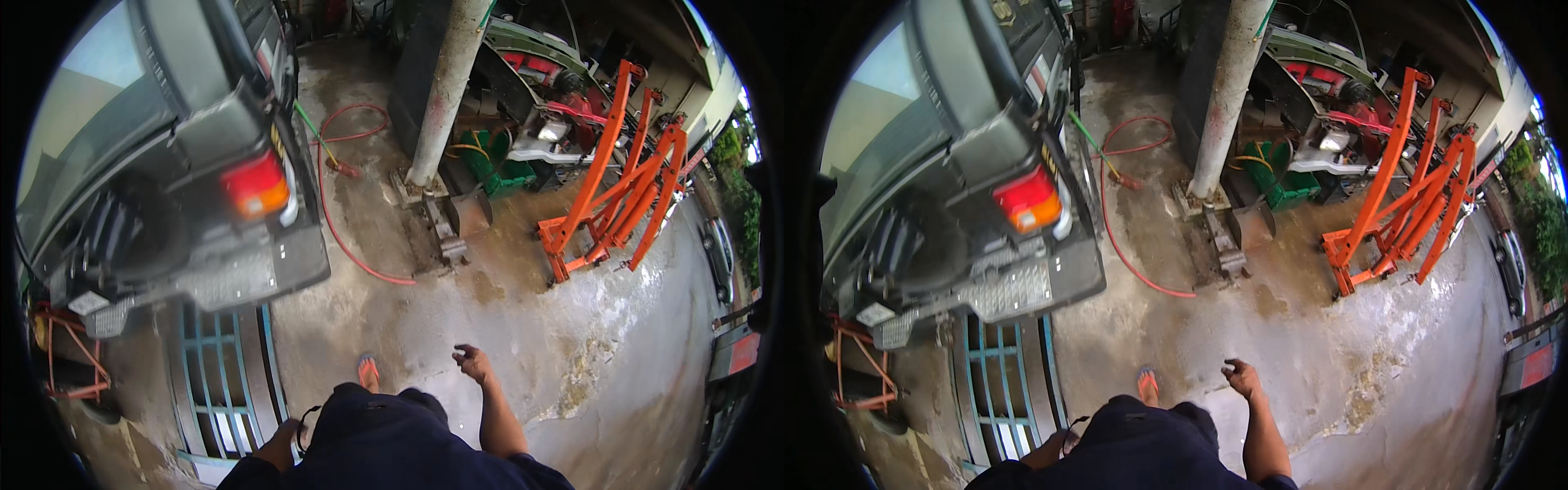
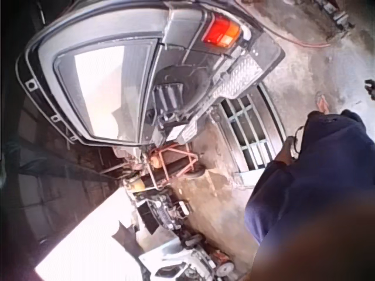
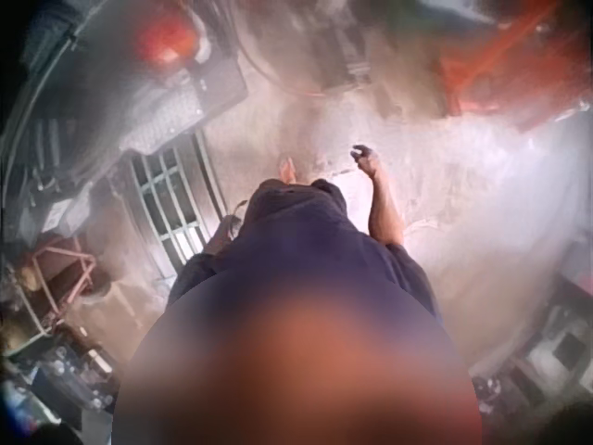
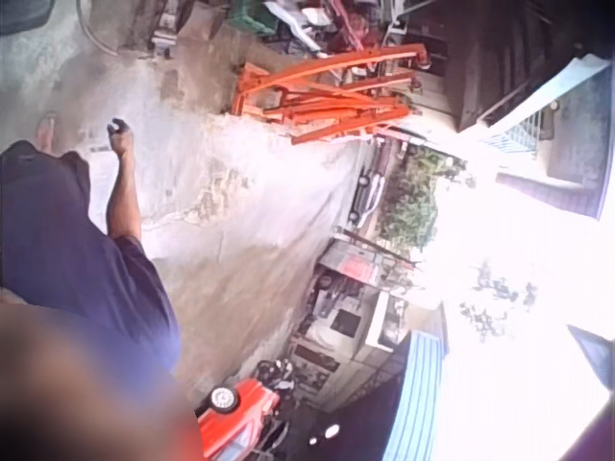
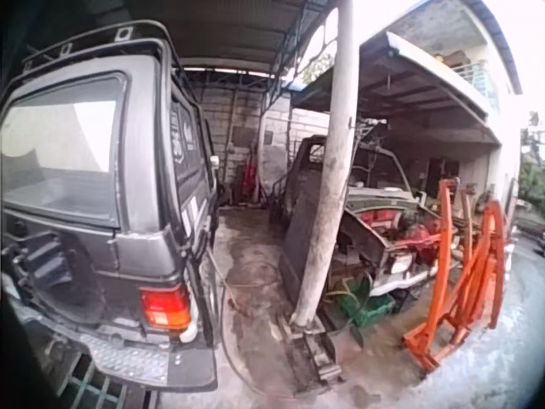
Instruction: The person removes a brake drum from a lifted vehicle, retrieves a long wrench from a tool cart, and uses it to loosen and remove bolts from the brake hub. The person then walks back to the vehicle and continues working on the brake assembly.
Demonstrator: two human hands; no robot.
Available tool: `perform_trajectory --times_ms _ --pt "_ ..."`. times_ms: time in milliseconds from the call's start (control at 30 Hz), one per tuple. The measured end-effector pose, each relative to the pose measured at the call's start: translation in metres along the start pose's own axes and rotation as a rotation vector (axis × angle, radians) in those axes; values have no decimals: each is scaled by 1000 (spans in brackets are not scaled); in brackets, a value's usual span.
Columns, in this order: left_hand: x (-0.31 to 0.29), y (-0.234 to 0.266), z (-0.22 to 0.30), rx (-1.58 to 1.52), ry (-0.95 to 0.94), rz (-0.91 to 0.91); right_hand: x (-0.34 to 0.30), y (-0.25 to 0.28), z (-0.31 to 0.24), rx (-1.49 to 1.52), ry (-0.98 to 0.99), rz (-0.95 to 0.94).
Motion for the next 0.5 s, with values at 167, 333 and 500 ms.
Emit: perform_trajectory --times_ms 167,333,500 --pt "207 218 260 906 -155 107 98 29 -34 -16 -133 143" --pt "346 379 464 -145 -160 327 230 69 -31 301 -329 178" --pt "409 490 540 -262 98 308 410 178 -139 340 -291 132"
Point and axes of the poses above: each hand's wrist, its own x-axis towards the middle knuckle, its own y-axis out of the back of the hand, z = x × y, the point moved 3 cm from there along x, towards the middle knuckle, and after that the axes turned 9 degrees about -z, right-handed, at the moved point
